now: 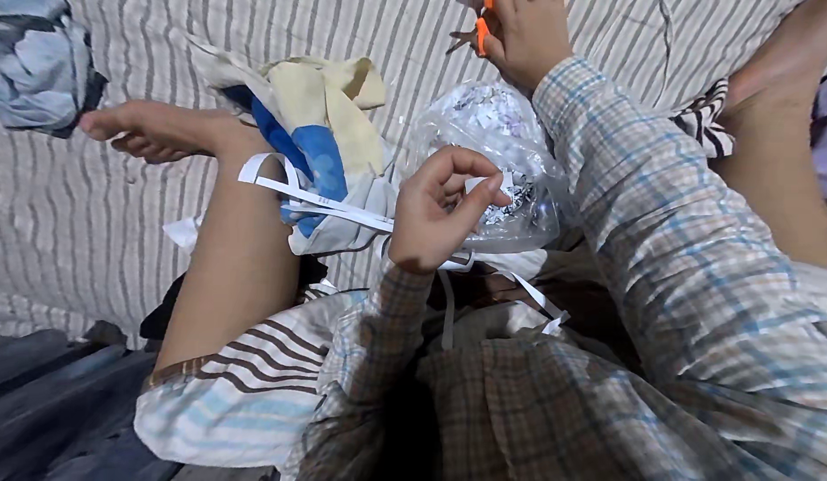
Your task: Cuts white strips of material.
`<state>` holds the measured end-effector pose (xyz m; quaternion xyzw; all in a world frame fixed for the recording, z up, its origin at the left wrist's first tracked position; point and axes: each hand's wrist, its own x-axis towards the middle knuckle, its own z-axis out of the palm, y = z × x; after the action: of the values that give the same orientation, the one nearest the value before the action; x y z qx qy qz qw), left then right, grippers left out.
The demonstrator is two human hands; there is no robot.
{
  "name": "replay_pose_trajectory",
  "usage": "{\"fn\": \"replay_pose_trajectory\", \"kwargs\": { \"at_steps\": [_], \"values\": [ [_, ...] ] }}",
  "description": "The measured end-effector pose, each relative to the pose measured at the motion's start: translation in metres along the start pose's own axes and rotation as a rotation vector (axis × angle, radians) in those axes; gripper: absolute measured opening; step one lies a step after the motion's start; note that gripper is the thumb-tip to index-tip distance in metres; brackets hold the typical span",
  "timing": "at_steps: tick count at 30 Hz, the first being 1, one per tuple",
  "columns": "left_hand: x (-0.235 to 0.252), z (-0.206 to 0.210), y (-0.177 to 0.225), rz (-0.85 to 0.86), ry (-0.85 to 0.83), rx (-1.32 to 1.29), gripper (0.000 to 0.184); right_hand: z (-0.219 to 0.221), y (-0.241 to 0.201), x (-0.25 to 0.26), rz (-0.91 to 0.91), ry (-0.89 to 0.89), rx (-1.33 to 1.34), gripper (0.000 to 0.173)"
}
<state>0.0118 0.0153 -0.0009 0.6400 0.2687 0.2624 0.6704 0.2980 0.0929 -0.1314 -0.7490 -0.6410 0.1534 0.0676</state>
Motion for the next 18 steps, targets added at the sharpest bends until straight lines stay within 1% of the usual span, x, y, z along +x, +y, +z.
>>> {"fn": "replay_pose_trajectory", "kwargs": {
  "at_steps": [8,13,18],
  "values": [
    [0.000,0.000,0.000,0.002,0.001,-0.002,0.010,0.001,-0.009,0.004,-0.120,0.028,-0.018,0.053],
    [0.000,0.001,0.000,0.005,0.008,-0.008,0.011,0.001,-0.017,0.012,-0.077,-0.035,-0.040,0.058],
    [-0.001,0.002,0.000,0.012,0.002,-0.002,0.011,0.001,-0.018,0.013,-0.062,-0.042,-0.043,0.060]
  ]
}}
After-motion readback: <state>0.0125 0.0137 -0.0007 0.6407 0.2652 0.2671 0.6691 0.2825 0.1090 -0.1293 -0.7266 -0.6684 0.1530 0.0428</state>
